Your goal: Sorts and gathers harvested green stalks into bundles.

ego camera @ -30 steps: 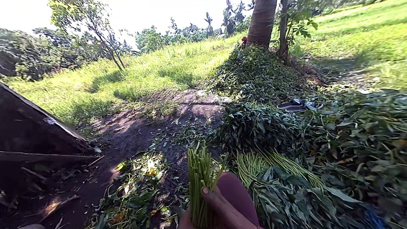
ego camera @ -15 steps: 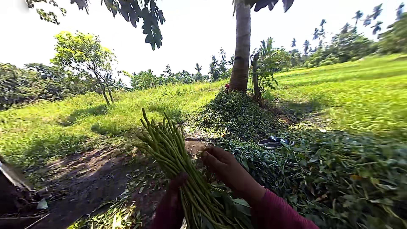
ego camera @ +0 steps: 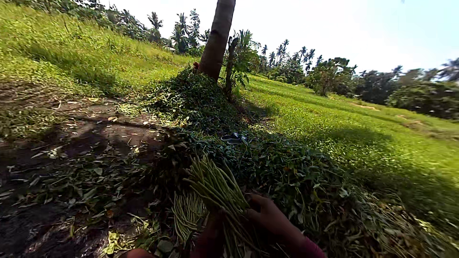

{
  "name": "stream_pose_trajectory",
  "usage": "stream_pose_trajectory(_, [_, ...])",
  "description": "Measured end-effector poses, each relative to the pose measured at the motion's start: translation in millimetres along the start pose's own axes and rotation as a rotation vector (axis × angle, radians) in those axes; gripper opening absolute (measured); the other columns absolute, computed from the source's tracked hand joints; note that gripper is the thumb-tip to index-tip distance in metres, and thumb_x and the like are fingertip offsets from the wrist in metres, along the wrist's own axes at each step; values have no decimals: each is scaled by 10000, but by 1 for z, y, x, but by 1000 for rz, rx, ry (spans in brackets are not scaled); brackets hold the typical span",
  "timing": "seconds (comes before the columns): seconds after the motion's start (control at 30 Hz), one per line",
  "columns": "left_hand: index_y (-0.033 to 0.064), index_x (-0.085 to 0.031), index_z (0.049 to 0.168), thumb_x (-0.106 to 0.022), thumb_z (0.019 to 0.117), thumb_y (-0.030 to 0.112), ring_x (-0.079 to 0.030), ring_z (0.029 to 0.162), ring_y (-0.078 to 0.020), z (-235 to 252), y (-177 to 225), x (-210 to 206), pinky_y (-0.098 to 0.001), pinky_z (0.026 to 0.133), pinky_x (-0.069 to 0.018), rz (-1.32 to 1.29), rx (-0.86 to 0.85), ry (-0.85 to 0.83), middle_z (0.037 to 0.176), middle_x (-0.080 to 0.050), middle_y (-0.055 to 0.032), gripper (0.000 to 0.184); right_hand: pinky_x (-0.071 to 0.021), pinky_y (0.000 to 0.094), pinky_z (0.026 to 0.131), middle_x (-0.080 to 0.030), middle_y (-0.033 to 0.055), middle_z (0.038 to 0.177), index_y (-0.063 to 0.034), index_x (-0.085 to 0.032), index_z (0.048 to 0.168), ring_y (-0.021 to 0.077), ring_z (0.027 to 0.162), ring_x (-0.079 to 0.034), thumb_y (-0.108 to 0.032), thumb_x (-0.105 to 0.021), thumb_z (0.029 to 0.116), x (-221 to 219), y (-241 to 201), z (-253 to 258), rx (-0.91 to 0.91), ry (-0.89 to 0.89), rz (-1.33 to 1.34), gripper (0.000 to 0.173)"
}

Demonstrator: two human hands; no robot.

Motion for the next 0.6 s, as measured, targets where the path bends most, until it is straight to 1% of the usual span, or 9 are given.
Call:
stream_pose_trajectory(0.07, [-2, -507, 1239, -964, 604, 483, -751, 813, -183, 1, -10, 3, -379, 755, -648, 2, 47, 13, 914, -746, -105, 920, -569, 439, 883, -679, 110, 1075, -55, -596, 1241, 212, 961, -682, -369, -700, 942, -8, 9, 0, -40, -49, -9, 446])
stream_pose_trajectory(0.13, [-7, -480, 1275, -915, 676, 396, -735, 800, -155, 1, -14, 3, -356, 748, -637, 51, 82, 52, 914, -728, -93, 843, -550, 483, 958, -671, 140, 1160, -60, -555, 1315, 255, 1060, -674, -429, -780, 876, -17, 10, 2, -89, -60, -90, 616])
stream_pose_trajectory(0.17, [-10, -472, 1281, -876, 714, 333, -727, 794, -147, 0, -14, 2, -348, 742, -633, 70, 96, 68, 911, -720, -89, 776, -539, 494, 978, -669, 150, 1173, -53, -556, 1315, 268, 1085, -669, -409, -793, 867, -20, 11, 4, -104, -65, -111, 619])
stream_pose_trajectory(0.2, [-11, -480, 1265, -874, 711, 301, -728, 781, -147, 0, -14, 2, -347, 730, -633, 69, 107, 79, 895, -723, -88, 748, -545, 486, 970, -677, 145, 1155, -47, -577, 1285, 259, 1070, -674, -379, -787, 871, -21, 14, 6, -102, -69, -101, 571])
stream_pose_trajectory(0.3, [-1, -489, 1253, -1000, 535, 434, -750, 786, -169, 1, -14, 8, -362, 734, -649, 33, 123, 53, 891, -743, -88, 983, -566, 423, 889, -684, 119, 1062, -22, -637, 1182, 206, 962, -682, -269, -724, 909, -18, 23, 12, -98, -79, 56, 378])
stream_pose_trajectory(0.33, [1, -487, 1249, -1002, 522, 416, -750, 784, -172, 1, -14, 8, -364, 732, -649, 22, 129, 52, 887, -743, -91, 983, -571, 409, 879, -684, 112, 1051, -23, -633, 1170, 194, 949, -684, -248, -710, 913, -15, 24, 13, -115, -71, 98, 350])
stream_pose_trajectory(0.47, [-15, -515, 1202, -980, 552, 280, -751, 779, -211, 4, -14, 13, -395, 727, -645, -34, 114, 55, 879, -740, -131, 851, -590, 381, 824, -687, 83, 1008, -47, -589, 1154, 172, 898, -696, -228, -714, 887, -16, 27, 16, -129, 20, 172, 346])
stream_pose_trajectory(0.53, [-26, -512, 1203, -947, 575, 241, -750, 775, -220, 6, -13, 18, -405, 724, -645, -20, 109, 99, 877, -737, -141, 809, -590, 377, 813, -687, 78, 1013, -54, -577, 1181, 168, 895, -695, -221, -708, 872, -20, 27, 17, -107, 63, 186, 375])
stream_pose_trajectory(0.6, [-30, -527, 1189, -883, 618, 184, -745, 759, -207, 7, -9, 20, -389, 709, -642, 13, 111, 155, 861, -734, -133, 706, -592, 362, 829, -686, 76, 1047, -55, -550, 1236, 158, 915, -696, -259, -719, 884, -24, 26, 18, -96, 47, 209, 440])
Point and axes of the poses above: each hand's wrist, its own z-axis towards the middle knuckle, its own x-axis out of the back of the hand, y = z × x, the point moved 4 cm from there along z, towards the middle knuckle
